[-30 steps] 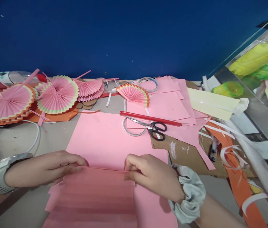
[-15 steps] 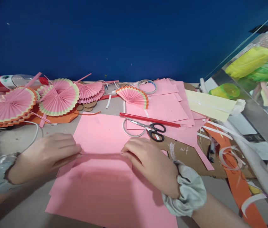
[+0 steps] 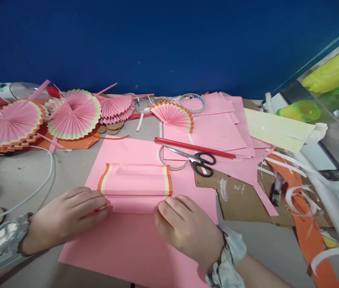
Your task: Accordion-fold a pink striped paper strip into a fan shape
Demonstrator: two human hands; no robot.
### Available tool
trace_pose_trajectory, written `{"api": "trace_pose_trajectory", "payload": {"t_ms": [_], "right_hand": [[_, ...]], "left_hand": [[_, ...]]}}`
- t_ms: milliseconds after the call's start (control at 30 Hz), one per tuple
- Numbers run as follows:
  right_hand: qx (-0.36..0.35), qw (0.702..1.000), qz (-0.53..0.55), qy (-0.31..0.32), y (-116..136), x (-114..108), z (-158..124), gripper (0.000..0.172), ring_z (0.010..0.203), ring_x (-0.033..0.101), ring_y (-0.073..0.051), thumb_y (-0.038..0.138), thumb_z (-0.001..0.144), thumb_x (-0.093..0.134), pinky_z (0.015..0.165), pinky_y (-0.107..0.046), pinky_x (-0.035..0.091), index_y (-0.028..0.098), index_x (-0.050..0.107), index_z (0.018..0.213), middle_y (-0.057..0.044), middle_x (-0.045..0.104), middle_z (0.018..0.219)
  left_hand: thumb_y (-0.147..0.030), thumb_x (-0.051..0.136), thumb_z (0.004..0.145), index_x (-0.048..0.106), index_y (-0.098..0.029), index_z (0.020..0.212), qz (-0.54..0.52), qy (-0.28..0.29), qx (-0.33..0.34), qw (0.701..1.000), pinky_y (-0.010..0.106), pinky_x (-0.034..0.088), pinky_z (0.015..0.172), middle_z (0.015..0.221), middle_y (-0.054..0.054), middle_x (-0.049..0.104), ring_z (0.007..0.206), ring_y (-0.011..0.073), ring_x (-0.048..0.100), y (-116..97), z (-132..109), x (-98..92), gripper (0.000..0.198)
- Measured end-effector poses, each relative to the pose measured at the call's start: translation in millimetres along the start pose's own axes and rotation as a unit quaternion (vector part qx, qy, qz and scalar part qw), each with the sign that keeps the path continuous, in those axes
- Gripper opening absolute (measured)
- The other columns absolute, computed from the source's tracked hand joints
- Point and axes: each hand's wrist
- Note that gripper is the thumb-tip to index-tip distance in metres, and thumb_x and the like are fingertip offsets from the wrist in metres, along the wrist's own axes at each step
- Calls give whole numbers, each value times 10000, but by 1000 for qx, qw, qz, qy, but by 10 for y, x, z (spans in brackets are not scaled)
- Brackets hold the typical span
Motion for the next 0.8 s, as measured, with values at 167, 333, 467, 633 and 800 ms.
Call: {"api": "trace_pose_trajectory", "payload": {"t_ms": [167, 333, 467, 633, 800], "right_hand": [[25, 998, 34, 50, 74, 47, 26, 226, 800, 526, -182, 37, 840, 414, 699, -350, 444, 124, 596, 942, -83, 598, 845], [58, 993, 84, 62, 176, 119, 84, 187, 768, 491, -170, 60, 846, 431, 666, -324, 415, 140, 590, 901, -70, 586, 859], [102, 980, 151, 78, 198, 156, 60, 126, 768, 459, -164, 93, 863, 447, 665, -319, 390, 152, 558, 861, -49, 564, 863], [165, 958, 209, 103, 152, 121, 26, 102, 780, 440, -164, 98, 872, 435, 703, -328, 381, 165, 508, 846, -36, 528, 845], [220, 951, 199, 93, 123, 87, 8, 111, 740, 434, -168, 179, 900, 427, 670, -329, 370, 181, 481, 803, -26, 514, 783]], "left_hand": [[-70, 423, 856, 599, -189, 860, 12, 26, 8, 1000, 272, 490, 673, 761, 2, 617, 718, 131, 588, -143, 61, 36, 212], [-68, 454, 842, 590, -174, 822, 5, 2, 4, 1000, 286, 500, 681, 825, 10, 621, 756, 143, 583, -291, 102, 130, 174], [-70, 394, 864, 589, -175, 805, -8, 2, -41, 999, 263, 489, 682, 845, 15, 619, 755, 133, 562, -307, 56, 162, 229], [-86, 387, 872, 577, -177, 854, -49, 57, -90, 993, 292, 466, 693, 897, 42, 578, 774, 151, 513, -235, -125, 174, 211], [-160, 416, 897, 563, -180, 895, -110, 91, -178, 974, 320, 437, 722, 898, 45, 555, 797, 164, 498, -190, -179, 152, 148]]}}
Point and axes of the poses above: each hand's wrist, its own z-axis towards the middle knuckle, its own x-axis out of the palm, y = z × x
